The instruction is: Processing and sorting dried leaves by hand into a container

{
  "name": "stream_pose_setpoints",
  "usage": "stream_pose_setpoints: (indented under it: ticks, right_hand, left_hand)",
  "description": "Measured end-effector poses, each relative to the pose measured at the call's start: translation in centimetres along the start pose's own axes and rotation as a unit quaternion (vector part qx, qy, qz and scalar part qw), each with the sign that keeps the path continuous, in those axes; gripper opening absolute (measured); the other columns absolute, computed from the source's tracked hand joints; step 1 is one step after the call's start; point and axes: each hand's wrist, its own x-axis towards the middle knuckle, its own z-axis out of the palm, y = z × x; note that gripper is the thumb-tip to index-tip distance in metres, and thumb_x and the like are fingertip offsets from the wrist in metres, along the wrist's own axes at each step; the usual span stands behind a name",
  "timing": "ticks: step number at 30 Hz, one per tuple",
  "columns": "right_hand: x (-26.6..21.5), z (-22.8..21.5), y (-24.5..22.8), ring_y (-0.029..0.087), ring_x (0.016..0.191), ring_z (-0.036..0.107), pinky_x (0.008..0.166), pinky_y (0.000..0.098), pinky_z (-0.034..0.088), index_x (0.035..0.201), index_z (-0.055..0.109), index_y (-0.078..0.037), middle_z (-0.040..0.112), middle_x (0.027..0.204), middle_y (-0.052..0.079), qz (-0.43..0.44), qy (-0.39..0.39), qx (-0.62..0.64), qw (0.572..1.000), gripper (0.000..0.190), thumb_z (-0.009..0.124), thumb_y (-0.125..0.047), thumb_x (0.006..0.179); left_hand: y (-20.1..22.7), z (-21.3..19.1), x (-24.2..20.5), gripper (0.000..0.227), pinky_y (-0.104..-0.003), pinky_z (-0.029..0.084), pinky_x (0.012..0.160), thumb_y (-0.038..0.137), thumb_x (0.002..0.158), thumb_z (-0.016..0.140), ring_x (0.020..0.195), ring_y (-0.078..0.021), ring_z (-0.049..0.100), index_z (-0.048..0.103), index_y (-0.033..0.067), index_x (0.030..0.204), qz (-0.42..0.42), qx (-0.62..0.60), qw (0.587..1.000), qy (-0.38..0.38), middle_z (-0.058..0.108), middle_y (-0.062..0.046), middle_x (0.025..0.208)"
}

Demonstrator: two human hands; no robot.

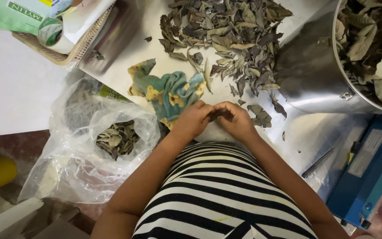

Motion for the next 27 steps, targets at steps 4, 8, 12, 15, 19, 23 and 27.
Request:
stream_pose_setpoints:
  ticks: [4, 8, 12, 15, 19, 23, 27]
  right_hand:
    - [-0.2, -0.6, -1.2, 0.028, 0.084, 0.068, 0.077, 0.0380, 0.054, 0.114, 0.074, -0.015, 0.067, 0.089, 0.014, 0.001, -0.016, -0.036, 0.999, 0.032, 0.073, -0.006, 0.083]
    - [-0.1, -0.6, -0.9, 0.037, 0.092, 0.069, 0.085, 0.0447, 0.055, 0.099, 0.075, -0.014, 0.071, 0.089, 0.013, -0.100, -0.007, -0.100, 0.990, 0.022, 0.070, 0.001, 0.084]
    - [0.5, -0.6, 1.9, 0.033, 0.097, 0.067, 0.092, 0.0423, 0.053, 0.093, 0.075, -0.015, 0.068, 0.092, 0.008, -0.119, -0.007, -0.214, 0.970, 0.016, 0.068, -0.003, 0.085]
    - [0.5, -0.3, 0.7, 0.034, 0.099, 0.065, 0.095, 0.0449, 0.052, 0.093, 0.075, -0.015, 0.066, 0.096, 0.008, -0.109, 0.006, -0.243, 0.964, 0.010, 0.071, -0.011, 0.085]
    - [0.2, 0.4, 0.3, 0.036, 0.099, 0.065, 0.093, 0.0451, 0.054, 0.094, 0.076, -0.012, 0.063, 0.097, 0.008, -0.104, 0.031, -0.279, 0.954, 0.014, 0.079, -0.016, 0.081]
    - [0.4, 0.4, 1.2, 0.039, 0.102, 0.063, 0.095, 0.0461, 0.053, 0.098, 0.074, -0.011, 0.061, 0.102, 0.009, -0.089, -0.004, -0.275, 0.957, 0.024, 0.081, -0.016, 0.076]
    - [0.3, 0.5, 1.9, 0.035, 0.100, 0.065, 0.095, 0.0445, 0.052, 0.100, 0.074, -0.013, 0.061, 0.102, 0.006, -0.118, -0.007, -0.268, 0.956, 0.022, 0.080, -0.016, 0.079]
  left_hand:
    - [-0.7, 1.3, -0.5, 0.026, -0.049, 0.060, 0.077, 0.022, 0.085, 0.070, 0.089, -0.0397, 0.071, 0.060, 0.0181, 0.109, -0.041, 0.039, 0.997, -0.051, 0.063, -0.011, 0.101]
    - [-0.6, 1.2, -0.6, 0.023, -0.049, 0.060, 0.074, 0.024, 0.087, 0.068, 0.088, -0.0387, 0.072, 0.061, 0.0163, 0.108, -0.068, 0.057, 0.994, -0.071, 0.064, -0.012, 0.096]
    - [-0.6, 2.0, -0.8, 0.024, -0.043, 0.061, 0.072, 0.031, 0.084, 0.069, 0.083, -0.0326, 0.073, 0.058, 0.0207, 0.103, -0.057, 0.130, 0.989, -0.045, 0.061, -0.006, 0.094]
    - [0.0, 1.6, -0.9, 0.027, -0.046, 0.061, 0.074, 0.032, 0.084, 0.069, 0.086, -0.0351, 0.073, 0.056, 0.0200, 0.104, -0.051, 0.103, 0.992, -0.042, 0.060, -0.007, 0.096]
    - [0.4, 1.3, -1.2, 0.037, -0.044, 0.061, 0.075, 0.040, 0.082, 0.072, 0.089, -0.0335, 0.073, 0.056, 0.0180, 0.106, -0.053, 0.147, 0.987, -0.038, 0.061, -0.007, 0.097]
    - [1.2, 0.1, -1.2, 0.038, -0.044, 0.061, 0.077, 0.037, 0.080, 0.078, 0.091, -0.0361, 0.072, 0.058, 0.0145, 0.104, -0.054, 0.124, 0.990, -0.039, 0.062, -0.009, 0.096]
    - [0.9, -0.7, -1.3, 0.025, -0.052, 0.059, 0.075, 0.031, 0.087, 0.071, 0.087, -0.0432, 0.070, 0.061, 0.0121, 0.099, -0.067, 0.038, 0.996, -0.048, 0.063, -0.014, 0.091]
